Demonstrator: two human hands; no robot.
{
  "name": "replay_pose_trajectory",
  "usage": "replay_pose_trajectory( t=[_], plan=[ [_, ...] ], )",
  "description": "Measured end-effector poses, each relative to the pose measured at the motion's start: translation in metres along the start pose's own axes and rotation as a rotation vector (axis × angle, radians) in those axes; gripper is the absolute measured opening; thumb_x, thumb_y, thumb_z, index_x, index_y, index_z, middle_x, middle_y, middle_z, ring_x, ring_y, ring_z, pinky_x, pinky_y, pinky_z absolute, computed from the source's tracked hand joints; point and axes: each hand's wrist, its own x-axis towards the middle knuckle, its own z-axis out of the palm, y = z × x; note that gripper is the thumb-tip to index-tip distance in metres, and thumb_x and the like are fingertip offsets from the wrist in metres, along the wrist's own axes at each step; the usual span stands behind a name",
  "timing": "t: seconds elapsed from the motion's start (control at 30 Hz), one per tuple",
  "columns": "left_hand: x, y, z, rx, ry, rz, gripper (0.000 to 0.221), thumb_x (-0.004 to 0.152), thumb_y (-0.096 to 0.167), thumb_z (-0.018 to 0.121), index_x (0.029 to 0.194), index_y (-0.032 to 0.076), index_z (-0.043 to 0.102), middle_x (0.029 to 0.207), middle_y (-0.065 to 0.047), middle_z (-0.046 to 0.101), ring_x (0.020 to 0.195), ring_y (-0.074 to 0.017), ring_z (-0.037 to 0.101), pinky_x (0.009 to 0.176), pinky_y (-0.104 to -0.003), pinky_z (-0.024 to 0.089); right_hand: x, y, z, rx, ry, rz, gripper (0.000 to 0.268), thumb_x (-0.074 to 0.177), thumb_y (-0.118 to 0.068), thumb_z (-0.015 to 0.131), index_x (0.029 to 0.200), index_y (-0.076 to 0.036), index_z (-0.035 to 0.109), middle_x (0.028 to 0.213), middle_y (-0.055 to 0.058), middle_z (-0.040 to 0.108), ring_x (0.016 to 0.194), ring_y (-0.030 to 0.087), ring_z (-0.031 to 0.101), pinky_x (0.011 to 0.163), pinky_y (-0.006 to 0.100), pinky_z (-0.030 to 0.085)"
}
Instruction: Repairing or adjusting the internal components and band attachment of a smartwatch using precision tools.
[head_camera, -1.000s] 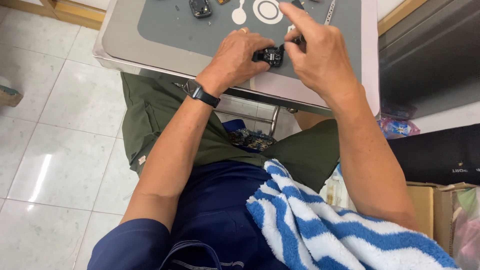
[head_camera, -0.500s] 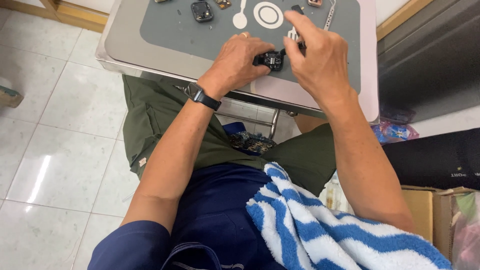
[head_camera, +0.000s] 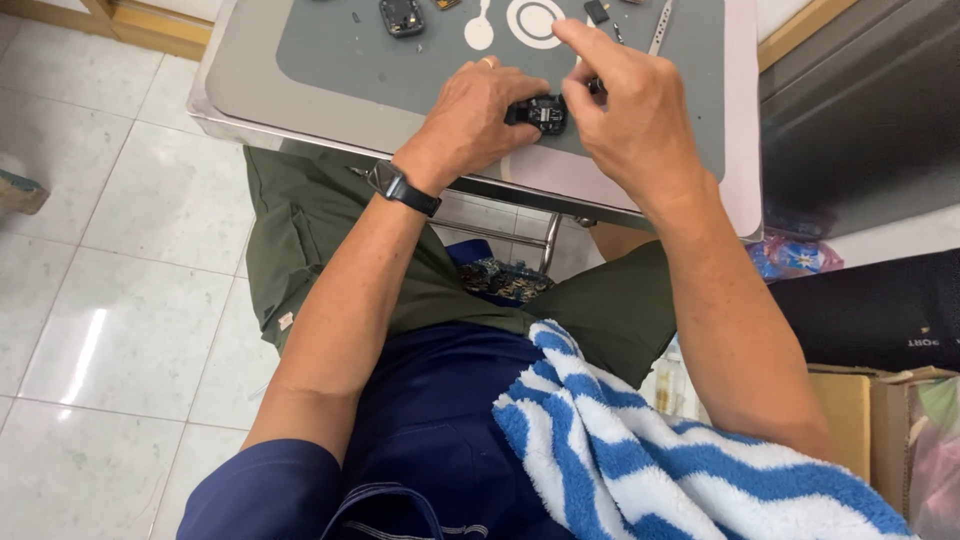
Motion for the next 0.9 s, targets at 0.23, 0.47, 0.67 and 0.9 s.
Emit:
replay_pose_trajectory(
  t=[0.23, 0.47, 0.67, 0.9],
  plan=[
    [-0.002, 0.002, -0.003, 0.005, -0.014, -0.003, 0.042, 0.086, 0.019, 0.081, 0.125, 0.005, 0.072, 0.102, -0.012, 0.075, 0.09, -0.0399, 0.067, 0.108, -0.059, 0.039, 0.0, -0.002, -0.004, 0.08, -0.075, 0.054, 0.058, 0.094, 0.014, 0.055, 0.149, -0.006, 0.054, 0.113, 0.015, 0.069, 0.087, 0.027, 0.066, 0.079, 0.044, 0.051],
    [0.0, 0.001, -0.003, 0.001, -0.011, -0.006, 0.042, 0.086, 0.02, 0.08, 0.125, 0.005, 0.072, 0.097, -0.01, 0.074, 0.083, -0.038, 0.065, 0.105, -0.056, 0.039, -0.001, 0.003, -0.003, 0.0, 0.006, 0.051, 0.044, 0.097, 0.008, 0.064, 0.139, -0.004, 0.064, 0.096, 0.01, 0.066, 0.073, 0.025, 0.059, 0.069, 0.039, 0.047],
    [-0.001, -0.001, 0.0, 0.014, -0.004, -0.002, 0.044, 0.086, 0.022, 0.082, 0.125, 0.005, 0.072, 0.096, -0.011, 0.074, 0.084, -0.0386, 0.065, 0.101, -0.054, 0.042, -0.007, 0.015, 0.008, -0.137, 0.037, 0.014, 0.034, 0.099, 0.0, 0.071, 0.133, -0.005, 0.068, 0.082, 0.005, 0.069, 0.065, 0.026, 0.06, 0.062, 0.04, 0.046],
    [-0.001, 0.004, -0.004, 0.003, -0.01, -0.006, 0.039, 0.088, 0.018, 0.08, 0.124, 0.004, 0.072, 0.09, -0.01, 0.072, 0.08, -0.0382, 0.064, 0.107, -0.058, 0.039, -0.004, -0.001, -0.01, -0.051, -0.106, 0.09, 0.064, 0.097, 0.009, 0.064, 0.156, -0.012, 0.05, 0.107, 0.009, 0.068, 0.078, 0.031, 0.06, 0.073, 0.047, 0.046]
  ],
)
